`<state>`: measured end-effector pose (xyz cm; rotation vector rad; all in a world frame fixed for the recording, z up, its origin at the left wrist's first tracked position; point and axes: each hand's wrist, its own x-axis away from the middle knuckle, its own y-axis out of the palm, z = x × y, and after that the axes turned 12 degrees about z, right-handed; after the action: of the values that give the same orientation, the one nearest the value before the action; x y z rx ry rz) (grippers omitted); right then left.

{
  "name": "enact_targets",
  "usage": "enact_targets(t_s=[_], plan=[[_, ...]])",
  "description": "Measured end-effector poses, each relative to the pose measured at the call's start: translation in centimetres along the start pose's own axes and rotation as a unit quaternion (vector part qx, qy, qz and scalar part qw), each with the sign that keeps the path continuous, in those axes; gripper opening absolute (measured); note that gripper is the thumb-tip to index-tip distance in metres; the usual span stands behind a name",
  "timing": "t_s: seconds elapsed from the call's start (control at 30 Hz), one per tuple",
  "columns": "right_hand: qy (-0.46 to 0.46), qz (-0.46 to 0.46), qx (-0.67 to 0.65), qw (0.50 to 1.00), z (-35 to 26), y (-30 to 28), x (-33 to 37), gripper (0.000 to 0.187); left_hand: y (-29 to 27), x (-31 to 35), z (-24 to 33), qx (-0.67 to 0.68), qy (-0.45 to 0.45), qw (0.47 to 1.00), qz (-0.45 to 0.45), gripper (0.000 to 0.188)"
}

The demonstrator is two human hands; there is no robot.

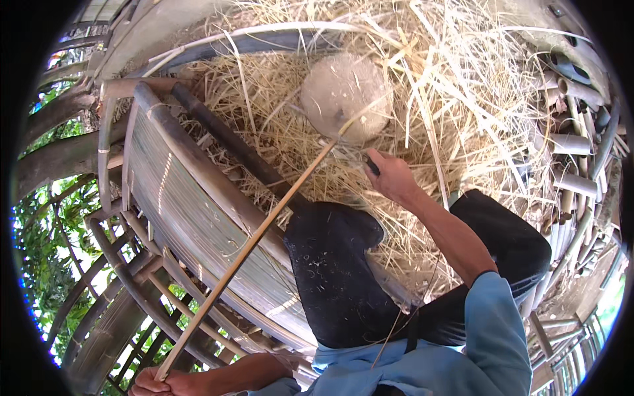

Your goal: The person scrapes a thin bamboo strip with a blade and then weaves it into a bamboo structure.

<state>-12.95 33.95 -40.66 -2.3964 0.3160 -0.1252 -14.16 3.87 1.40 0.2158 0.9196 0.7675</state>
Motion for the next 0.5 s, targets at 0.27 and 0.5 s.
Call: enact_targets(t_s=[0.27, 0.5], plan=[[0.089, 0.009, 0.021, 0.996, 3.6, 1.3, -0.1, 0.027, -2.6, -1.5, 0.7, 0.034, -0.048, 0.995, -0.084, 0.036], [0.089, 0.039, 0.032, 0.995, -1.5, -1.0, 1.7, 0.039, -0.3, 1.5, 1.9, 0.249, -0.203, 0.944, -0.077, 0.045]])
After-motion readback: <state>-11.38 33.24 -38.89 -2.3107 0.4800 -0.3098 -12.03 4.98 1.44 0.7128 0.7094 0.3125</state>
